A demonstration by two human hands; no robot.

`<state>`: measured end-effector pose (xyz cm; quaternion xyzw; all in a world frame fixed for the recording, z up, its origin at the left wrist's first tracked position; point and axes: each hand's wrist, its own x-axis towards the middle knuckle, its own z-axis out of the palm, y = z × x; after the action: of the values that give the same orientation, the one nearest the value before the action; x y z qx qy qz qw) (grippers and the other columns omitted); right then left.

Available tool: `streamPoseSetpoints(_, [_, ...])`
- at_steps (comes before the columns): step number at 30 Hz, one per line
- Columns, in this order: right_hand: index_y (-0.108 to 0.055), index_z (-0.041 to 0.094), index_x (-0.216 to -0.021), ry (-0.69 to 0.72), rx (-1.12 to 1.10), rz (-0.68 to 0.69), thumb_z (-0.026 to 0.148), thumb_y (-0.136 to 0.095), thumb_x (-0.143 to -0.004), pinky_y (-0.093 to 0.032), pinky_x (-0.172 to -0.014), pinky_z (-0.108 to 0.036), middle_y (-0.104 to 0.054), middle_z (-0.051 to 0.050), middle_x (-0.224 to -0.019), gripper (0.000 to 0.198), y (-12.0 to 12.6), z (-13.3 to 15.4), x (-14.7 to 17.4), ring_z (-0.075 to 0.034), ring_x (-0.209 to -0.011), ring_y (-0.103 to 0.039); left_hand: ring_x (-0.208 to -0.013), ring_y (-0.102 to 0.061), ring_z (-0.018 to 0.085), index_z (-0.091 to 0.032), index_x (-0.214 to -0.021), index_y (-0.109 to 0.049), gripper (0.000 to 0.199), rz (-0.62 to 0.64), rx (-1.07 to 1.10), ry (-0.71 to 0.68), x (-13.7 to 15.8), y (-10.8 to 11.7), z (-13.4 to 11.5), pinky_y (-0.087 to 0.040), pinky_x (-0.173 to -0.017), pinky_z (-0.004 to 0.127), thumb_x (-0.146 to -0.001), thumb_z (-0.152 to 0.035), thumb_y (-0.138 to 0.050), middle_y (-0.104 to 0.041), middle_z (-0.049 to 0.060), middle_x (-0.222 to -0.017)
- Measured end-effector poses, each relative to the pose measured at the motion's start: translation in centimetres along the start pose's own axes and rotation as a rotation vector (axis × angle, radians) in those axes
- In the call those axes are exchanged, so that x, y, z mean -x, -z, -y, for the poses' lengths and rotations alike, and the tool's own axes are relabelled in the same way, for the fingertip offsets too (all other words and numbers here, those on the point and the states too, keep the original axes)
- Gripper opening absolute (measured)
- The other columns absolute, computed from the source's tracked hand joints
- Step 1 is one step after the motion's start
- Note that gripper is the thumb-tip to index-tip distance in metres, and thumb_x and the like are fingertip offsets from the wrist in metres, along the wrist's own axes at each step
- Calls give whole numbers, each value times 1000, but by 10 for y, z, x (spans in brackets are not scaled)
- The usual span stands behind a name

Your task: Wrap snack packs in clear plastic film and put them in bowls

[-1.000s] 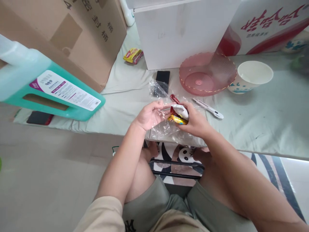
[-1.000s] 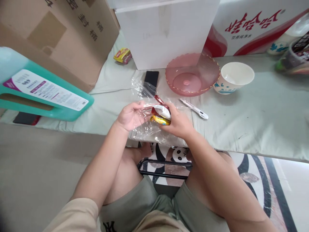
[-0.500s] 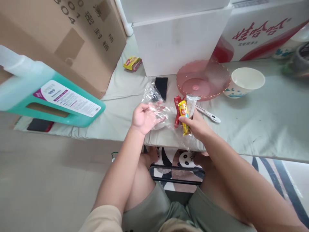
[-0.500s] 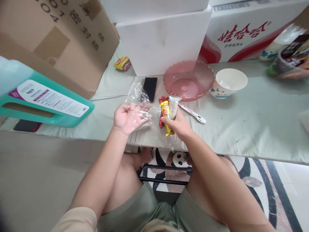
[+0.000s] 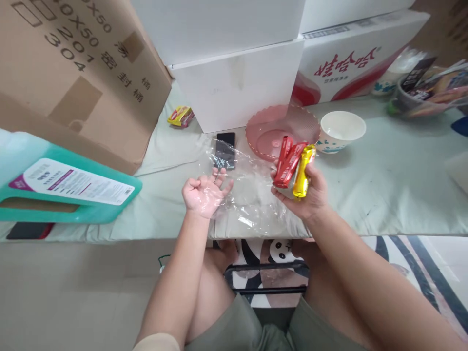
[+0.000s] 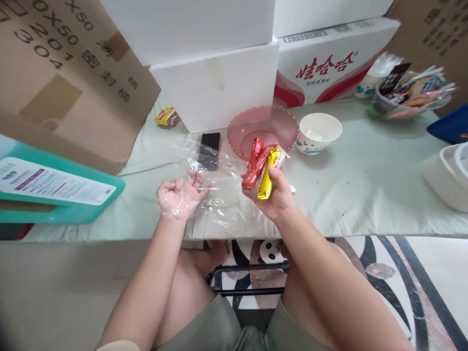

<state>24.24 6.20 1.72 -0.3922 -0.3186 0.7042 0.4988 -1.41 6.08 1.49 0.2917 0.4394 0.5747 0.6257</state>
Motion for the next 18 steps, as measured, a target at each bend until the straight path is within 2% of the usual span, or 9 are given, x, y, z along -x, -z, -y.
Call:
streamPoseSetpoints(3, [-70,28,-103,22,-214,-63,59,-67,-75,-59,-69,-36,-77,-5,-100,42,8,11,0,-26,-95,-73,-120,-63,28,-19,-52,-20,39,-33,43,22,-10,-6,4,-56,-97,53,-75,-34,-48,-71,8,-97])
streamPoseSetpoints(7, [-72,28,-98,136,-375,-116,61,-69,-69,-57,-54,-30,-75,-1,-89,44,18,27,-5,-20,-78,-70,-106,-69,26,-18,-50,-25,32,-117,355,109,-18,-14,5,-55,-99,56,-67,-24,-51,-69,6,-86])
streamPoseSetpoints(9, [-71,27,-96,183,-383,-213,59,-66,-71,-55,-50,-27,-74,0,-86,40,21,32,-9,-18,-73,-69,-101,-70,25,-18,-50,-27,28,-128,449,143,-17,-16,5,-55,-99,56,-67,-21,-50,-68,5,-83])
streamPoseSetpoints(14, [-65,25,-90,303,-355,-668,45,-58,-85,-53,-50,-23,-66,5,-78,22,34,31,-17,-11,-63,-63,-94,-70,24,-18,-50,-27,27,-101,517,171,-9,-15,4,-57,-92,51,-66,-20,-48,-68,5,-82])
streamPoseSetpoints(16, [-62,25,-91,405,-300,-736,41,-61,-86,-54,-53,-23,-62,6,-78,17,45,25,-22,-10,-65,-62,-89,-70,24,-18,-50,-27,27,-94,521,172,-7,-13,4,-58,-87,48,-67,-20,-48,-68,5,-81])
streamPoseSetpoints(18, [-59,27,-96,532,-158,-671,42,-63,-86,-56,-59,-25,-61,6,-85,18,60,17,-30,-11,-74,-65,-84,-69,22,-18,-49,-27,27,-92,514,178,-5,-13,4,-58,-81,45,-67,-21,-48,-67,5,-79])
